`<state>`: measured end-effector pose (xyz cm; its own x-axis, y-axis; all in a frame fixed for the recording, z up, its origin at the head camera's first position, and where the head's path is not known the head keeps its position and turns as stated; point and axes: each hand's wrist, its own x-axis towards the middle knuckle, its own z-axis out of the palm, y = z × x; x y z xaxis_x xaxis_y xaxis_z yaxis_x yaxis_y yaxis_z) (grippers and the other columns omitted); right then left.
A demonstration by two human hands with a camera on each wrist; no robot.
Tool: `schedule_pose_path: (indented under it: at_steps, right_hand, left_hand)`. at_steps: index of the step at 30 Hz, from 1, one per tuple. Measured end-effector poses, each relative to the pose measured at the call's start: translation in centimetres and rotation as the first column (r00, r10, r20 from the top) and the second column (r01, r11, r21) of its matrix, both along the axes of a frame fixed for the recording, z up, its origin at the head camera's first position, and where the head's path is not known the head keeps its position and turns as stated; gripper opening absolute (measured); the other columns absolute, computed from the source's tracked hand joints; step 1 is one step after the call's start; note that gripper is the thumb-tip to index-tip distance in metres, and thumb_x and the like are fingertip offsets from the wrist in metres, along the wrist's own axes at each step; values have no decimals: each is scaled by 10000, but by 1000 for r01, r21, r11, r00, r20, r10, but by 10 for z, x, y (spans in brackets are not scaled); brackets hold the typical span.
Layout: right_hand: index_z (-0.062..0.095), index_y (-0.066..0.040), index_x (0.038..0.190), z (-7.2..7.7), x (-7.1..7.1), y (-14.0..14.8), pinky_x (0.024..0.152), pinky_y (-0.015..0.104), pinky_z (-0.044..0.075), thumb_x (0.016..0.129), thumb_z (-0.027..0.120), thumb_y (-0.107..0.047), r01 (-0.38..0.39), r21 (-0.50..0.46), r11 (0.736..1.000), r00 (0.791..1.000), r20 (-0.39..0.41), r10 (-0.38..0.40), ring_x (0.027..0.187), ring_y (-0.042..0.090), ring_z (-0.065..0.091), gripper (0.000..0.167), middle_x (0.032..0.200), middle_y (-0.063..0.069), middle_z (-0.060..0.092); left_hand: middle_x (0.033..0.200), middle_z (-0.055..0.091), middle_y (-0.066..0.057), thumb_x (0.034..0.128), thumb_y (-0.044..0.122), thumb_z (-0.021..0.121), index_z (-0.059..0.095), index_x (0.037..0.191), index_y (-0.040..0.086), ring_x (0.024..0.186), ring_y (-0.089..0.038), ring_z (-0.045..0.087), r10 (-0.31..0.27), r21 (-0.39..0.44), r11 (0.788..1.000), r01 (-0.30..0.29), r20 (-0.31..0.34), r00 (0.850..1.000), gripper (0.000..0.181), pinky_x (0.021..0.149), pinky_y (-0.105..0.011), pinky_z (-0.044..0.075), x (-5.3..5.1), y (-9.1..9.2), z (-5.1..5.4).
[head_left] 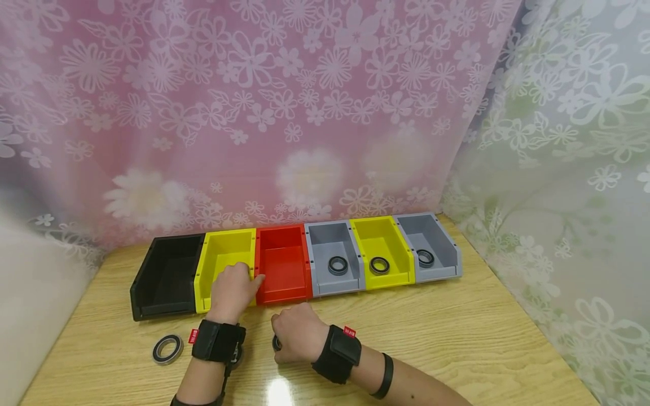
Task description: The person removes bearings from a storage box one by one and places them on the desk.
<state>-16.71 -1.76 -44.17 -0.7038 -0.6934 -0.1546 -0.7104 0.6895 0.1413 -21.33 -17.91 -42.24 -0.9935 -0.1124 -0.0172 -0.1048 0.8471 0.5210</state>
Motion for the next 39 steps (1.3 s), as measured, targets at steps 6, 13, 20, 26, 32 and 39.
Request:
schedule_pose_path:
  at_steps: [6, 13, 20, 26, 32, 39]
  right_hand:
    - [640, -210, 855, 2, 1, 0, 467, 252, 353, 781, 796, -526, 11, 18, 1000, 1000, -2, -11, 528, 42, 439, 360, 620, -103, 492]
    - [666, -212, 924, 4, 1, -1, 488, 252, 383, 768, 817, -571, 29, 31, 999, 1000, -4, -28, 563, 37, 473, 420, 665, -97, 538]
    - [668, -208, 967, 4, 1, -1, 493, 252, 381, 773, 819, -542, 41, 31, 999, 999, 5, -41, 579, 43, 481, 415, 689, -92, 556]
    - [668, -210, 977, 5, 2, -1, 487, 252, 385, 776, 815, -527, 42, 32, 999, 999, -7, -41, 577, 43, 484, 403, 695, -89, 561]
    - [679, -196, 999, 8, 1, 1, 506, 263, 394, 787, 821, -465, 45, 10, 999, 998, 50, -46, 583, 53, 495, 371, 691, -85, 560]
    - [698, -180, 1041, 19, -10, 4, 567, 280, 444, 847, 811, -473, 71, -36, 997, 992, 103, -67, 631, 87, 531, 369, 746, -68, 595]
  left_hand:
    - [595, 462, -82, 943, 274, 764, 614, 839, -23, 534, -239, 486, 0, 0, 1000, 0, -1, 1000, 348, 509, -301, 360, 0, 0, 0]
    - [590, 452, -79, 943, 268, 763, 607, 824, -20, 530, -240, 480, -4, -7, 1000, 4, -20, 1000, 349, 505, -304, 350, -1, 0, 0]
    - [595, 458, -79, 943, 269, 764, 610, 839, -25, 537, -238, 483, -3, -15, 1000, 3, -19, 1000, 348, 506, -305, 355, -2, 0, 1]
    - [598, 451, -77, 943, 268, 764, 606, 815, -16, 538, -236, 478, -8, -31, 999, 7, -22, 1000, 349, 501, -304, 344, -1, 0, 1]
    - [599, 449, -75, 945, 270, 762, 605, 815, -17, 541, -238, 483, -11, -37, 999, 10, -16, 1000, 352, 503, -304, 350, 0, -1, 0]
    - [599, 453, -76, 943, 271, 763, 613, 832, -32, 536, -237, 486, -17, -26, 1000, 16, -29, 999, 356, 497, -305, 361, 2, -1, 0]
